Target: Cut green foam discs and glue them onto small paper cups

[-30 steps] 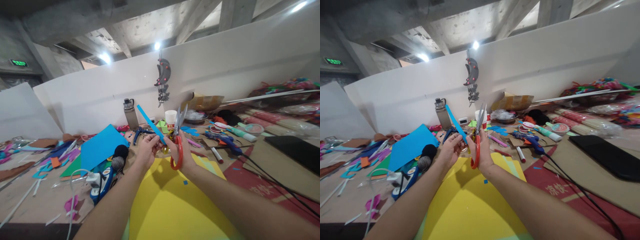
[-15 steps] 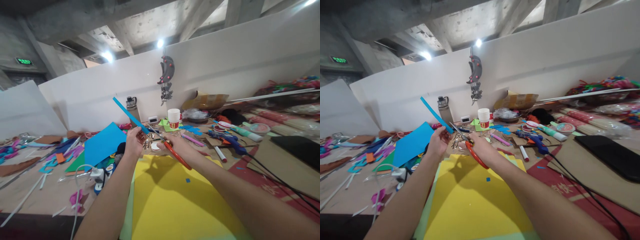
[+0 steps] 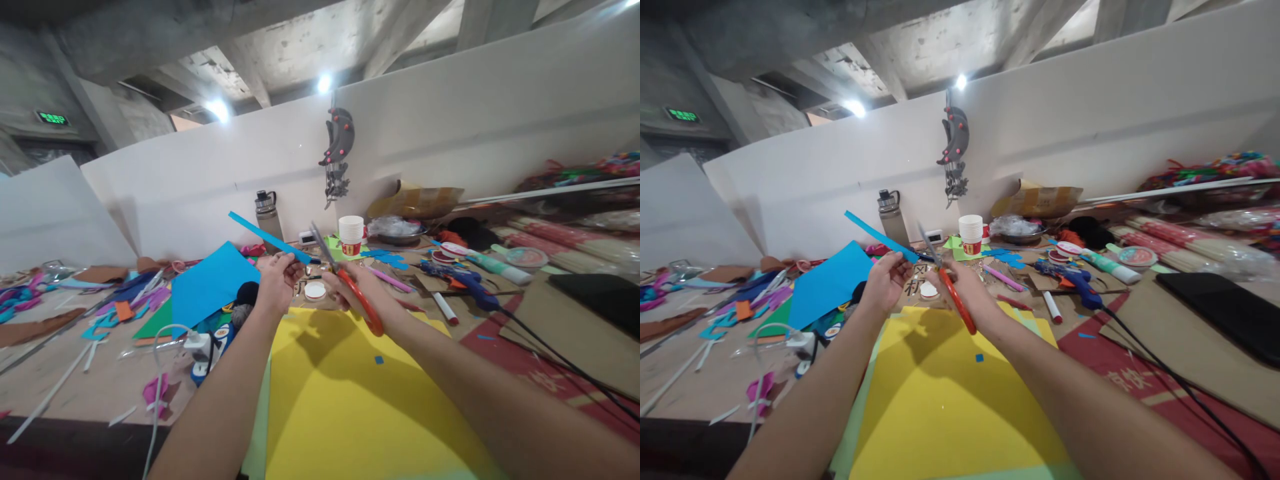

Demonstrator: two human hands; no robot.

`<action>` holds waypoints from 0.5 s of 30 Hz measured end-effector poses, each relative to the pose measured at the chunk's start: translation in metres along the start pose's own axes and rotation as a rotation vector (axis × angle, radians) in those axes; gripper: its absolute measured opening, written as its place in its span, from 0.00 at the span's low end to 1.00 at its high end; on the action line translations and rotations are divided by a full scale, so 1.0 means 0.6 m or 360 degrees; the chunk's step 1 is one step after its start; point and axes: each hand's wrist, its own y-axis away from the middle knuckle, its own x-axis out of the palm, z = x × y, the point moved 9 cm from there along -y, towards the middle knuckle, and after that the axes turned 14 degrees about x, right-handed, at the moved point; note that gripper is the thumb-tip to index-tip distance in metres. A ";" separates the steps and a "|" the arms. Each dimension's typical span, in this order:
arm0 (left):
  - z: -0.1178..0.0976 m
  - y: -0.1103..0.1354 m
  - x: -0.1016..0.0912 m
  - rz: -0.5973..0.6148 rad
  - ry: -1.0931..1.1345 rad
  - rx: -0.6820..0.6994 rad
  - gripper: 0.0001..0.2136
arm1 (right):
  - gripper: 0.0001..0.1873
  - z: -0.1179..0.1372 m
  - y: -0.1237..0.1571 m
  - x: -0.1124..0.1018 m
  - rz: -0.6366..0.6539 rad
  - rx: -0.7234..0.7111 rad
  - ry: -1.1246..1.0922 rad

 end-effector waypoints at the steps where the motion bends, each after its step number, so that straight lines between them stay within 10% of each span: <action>1: 0.006 0.005 0.007 0.0042 0.0002 -0.0035 0.10 | 0.18 0.001 0.000 -0.004 -0.0028 0.0026 -0.0082; 15: 0.047 0.056 0.063 0.0533 -0.0401 -0.0210 0.12 | 0.21 0.027 -0.009 -0.055 -0.0314 -0.0224 -0.0152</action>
